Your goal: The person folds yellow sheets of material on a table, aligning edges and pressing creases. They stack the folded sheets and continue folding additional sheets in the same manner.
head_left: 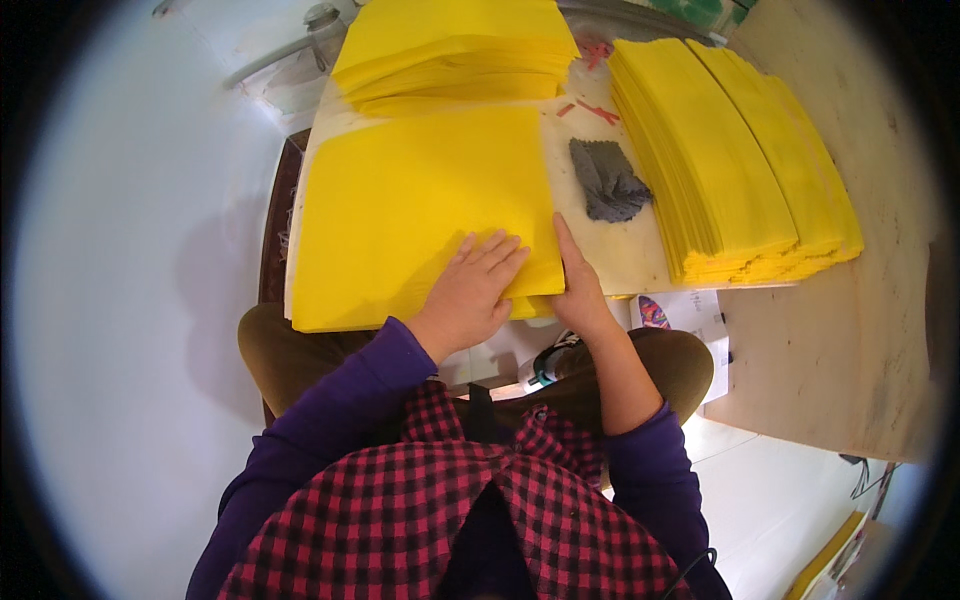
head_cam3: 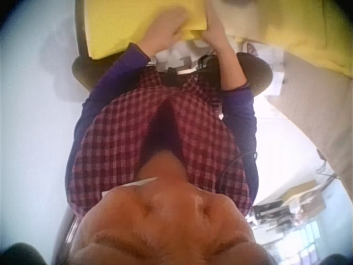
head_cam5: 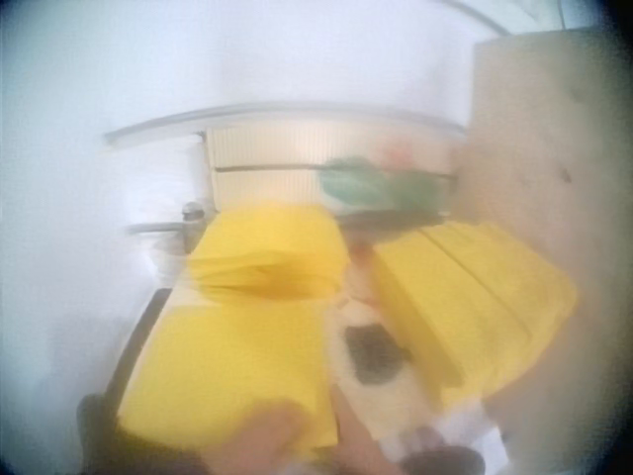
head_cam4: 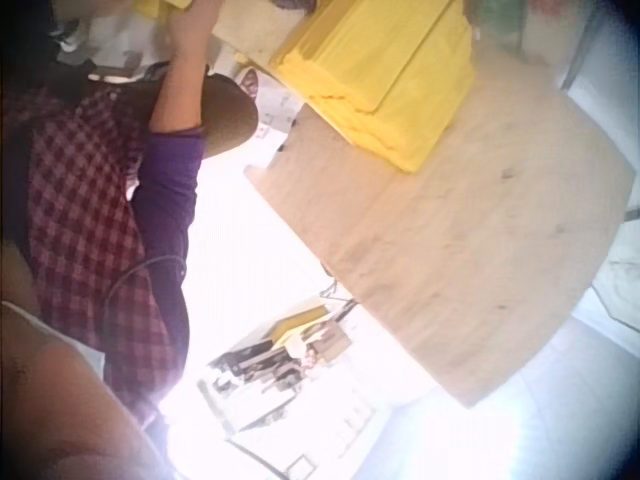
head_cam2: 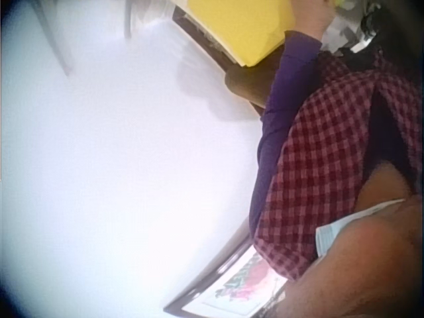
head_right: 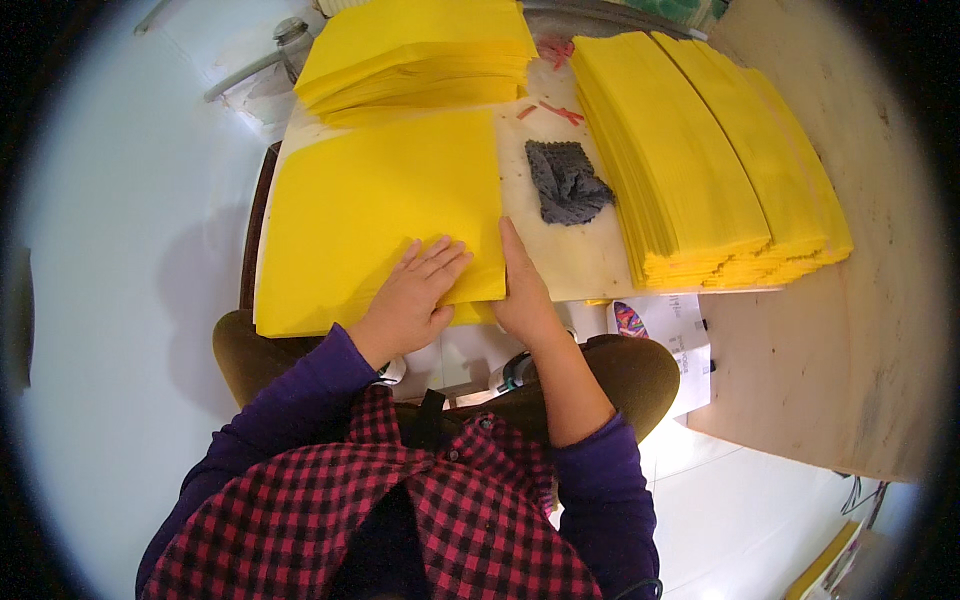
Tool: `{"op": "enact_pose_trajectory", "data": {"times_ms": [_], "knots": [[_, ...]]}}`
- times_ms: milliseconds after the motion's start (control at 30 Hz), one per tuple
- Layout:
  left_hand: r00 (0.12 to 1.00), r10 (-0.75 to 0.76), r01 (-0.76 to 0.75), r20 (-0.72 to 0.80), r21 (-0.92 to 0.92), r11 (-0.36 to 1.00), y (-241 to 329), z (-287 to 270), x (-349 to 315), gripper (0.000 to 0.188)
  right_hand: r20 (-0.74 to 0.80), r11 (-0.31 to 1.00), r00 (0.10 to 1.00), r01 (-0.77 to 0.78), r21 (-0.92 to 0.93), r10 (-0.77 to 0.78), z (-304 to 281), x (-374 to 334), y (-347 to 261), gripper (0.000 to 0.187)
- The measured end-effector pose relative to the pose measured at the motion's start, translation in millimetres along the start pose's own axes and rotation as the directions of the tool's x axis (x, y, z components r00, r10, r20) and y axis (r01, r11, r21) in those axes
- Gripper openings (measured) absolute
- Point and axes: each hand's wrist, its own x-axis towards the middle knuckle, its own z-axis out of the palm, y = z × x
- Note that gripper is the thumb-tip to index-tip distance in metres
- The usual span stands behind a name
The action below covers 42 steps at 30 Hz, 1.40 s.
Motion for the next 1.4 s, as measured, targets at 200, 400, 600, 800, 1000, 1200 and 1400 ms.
{"op": "enact_pose_trajectory", "data": {"times_ms": [200,400,600,800,1000,1200,1400], "knots": [[1.0,0.001,-0.001,-0.009,0.022,1.0,-2,7,-1,0.057,-0.074,0.981,0.988,0.126,-0.151,-0.138,3,-1,4,0.081],[0.999,-0.015,0.016,-0.039,0.021,1.0,0,9,-2,0.053,-0.002,0.925,0.965,0.25,-0.286,-0.261,1,4,10,0.056],[0.996,-0.06,0.07,-0.063,0.179,0.981,-21,-7,-36,0.05,-0.001,0.946,0.967,0.248,-0.207,-0.254,1,7,17,0.046],[0.953,-0.238,0.282,-0.186,0.267,0.922,-75,-49,-114,0.059,-0.021,0.954,0.968,0.242,-0.176,-0.25,2,7,22,0.04],[0.848,-0.336,0.406,-0.409,0.097,0.909,-126,-72,-166,0.066,0.01,0.954,0.962,0.272,-0.128,-0.273,1,10,26,0.04],[0.751,-0.48,0.342,-0.452,-0.356,0.87,-151,-74,-178,0.055,0.066,0.971,0.973,0.225,-0.075,-0.22,-3,9,22,0.041],[0.767,-0.563,0.339,-0.307,-0.551,0.762,-163,-84,-176,0.057,0.081,0.989,0.988,0.135,-0.068,-0.129,-2,6,13,0.043]]}}
